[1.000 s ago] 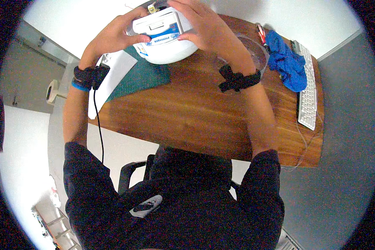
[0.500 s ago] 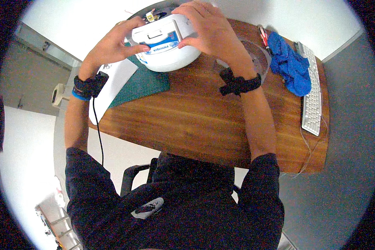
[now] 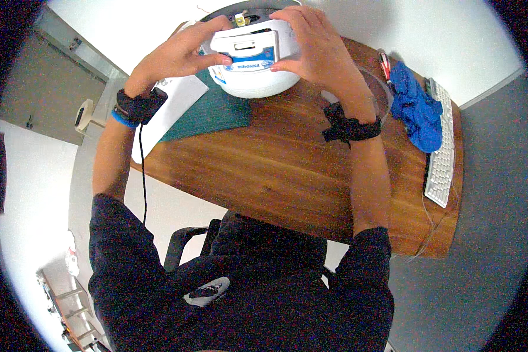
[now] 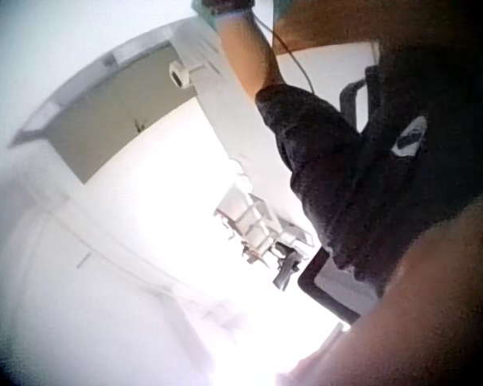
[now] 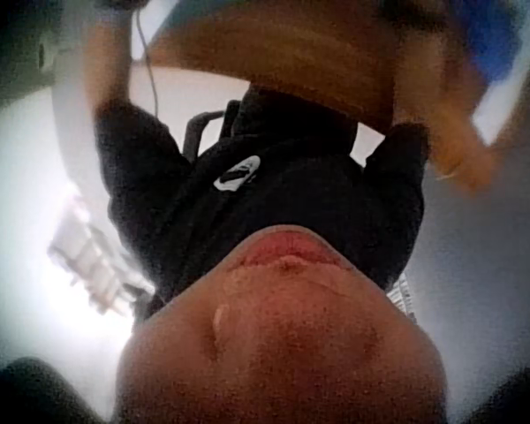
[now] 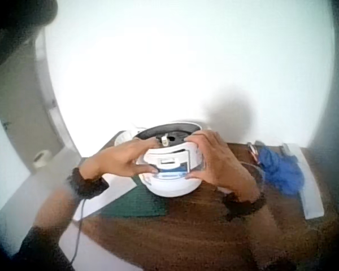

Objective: The person disassembles a white rice cooker, removes the lid, and uses a screwdriver to remove screws from the internal components. The person manipulates wires and internal parts of the appliance.

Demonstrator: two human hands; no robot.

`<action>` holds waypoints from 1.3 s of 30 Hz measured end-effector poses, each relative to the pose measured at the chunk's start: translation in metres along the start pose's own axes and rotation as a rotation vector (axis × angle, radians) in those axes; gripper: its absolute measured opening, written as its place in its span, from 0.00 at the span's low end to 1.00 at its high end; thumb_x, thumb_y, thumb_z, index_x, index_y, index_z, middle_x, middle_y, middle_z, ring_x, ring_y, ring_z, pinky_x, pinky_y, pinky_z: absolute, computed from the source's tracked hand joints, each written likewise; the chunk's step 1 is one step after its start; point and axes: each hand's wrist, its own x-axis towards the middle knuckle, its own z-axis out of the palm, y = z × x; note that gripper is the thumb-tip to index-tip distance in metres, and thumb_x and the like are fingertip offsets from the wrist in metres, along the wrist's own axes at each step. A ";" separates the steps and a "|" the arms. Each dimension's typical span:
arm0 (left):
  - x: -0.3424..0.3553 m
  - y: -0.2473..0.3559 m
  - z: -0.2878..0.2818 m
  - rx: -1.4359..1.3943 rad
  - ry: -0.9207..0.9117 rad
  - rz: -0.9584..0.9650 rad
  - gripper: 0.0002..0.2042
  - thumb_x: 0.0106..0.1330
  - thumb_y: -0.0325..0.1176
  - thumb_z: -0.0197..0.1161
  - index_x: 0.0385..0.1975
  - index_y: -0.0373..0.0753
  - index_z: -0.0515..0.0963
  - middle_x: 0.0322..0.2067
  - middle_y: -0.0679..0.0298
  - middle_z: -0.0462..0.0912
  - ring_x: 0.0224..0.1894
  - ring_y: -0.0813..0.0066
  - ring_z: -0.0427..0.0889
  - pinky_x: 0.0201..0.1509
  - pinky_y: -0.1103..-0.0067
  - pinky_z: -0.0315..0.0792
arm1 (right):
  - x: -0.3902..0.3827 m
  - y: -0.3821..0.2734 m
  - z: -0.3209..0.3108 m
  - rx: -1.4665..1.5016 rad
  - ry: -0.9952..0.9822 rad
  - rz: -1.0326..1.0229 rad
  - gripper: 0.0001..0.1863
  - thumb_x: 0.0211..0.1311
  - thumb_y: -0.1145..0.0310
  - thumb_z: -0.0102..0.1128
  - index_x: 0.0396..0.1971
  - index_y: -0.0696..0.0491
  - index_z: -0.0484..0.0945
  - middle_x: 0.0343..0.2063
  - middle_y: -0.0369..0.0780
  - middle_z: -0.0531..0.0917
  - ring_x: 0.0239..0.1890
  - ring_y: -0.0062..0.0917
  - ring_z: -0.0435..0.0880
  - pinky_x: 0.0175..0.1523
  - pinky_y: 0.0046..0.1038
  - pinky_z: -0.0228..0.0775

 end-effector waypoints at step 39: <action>0.006 -0.011 0.004 0.062 -0.048 0.066 0.24 0.74 0.38 0.69 0.66 0.37 0.75 0.51 0.47 0.87 0.51 0.48 0.87 0.56 0.60 0.82 | 0.012 0.013 0.012 -0.083 -0.095 -0.047 0.50 0.36 0.49 0.89 0.63 0.49 0.74 0.56 0.45 0.81 0.62 0.49 0.76 0.67 0.49 0.68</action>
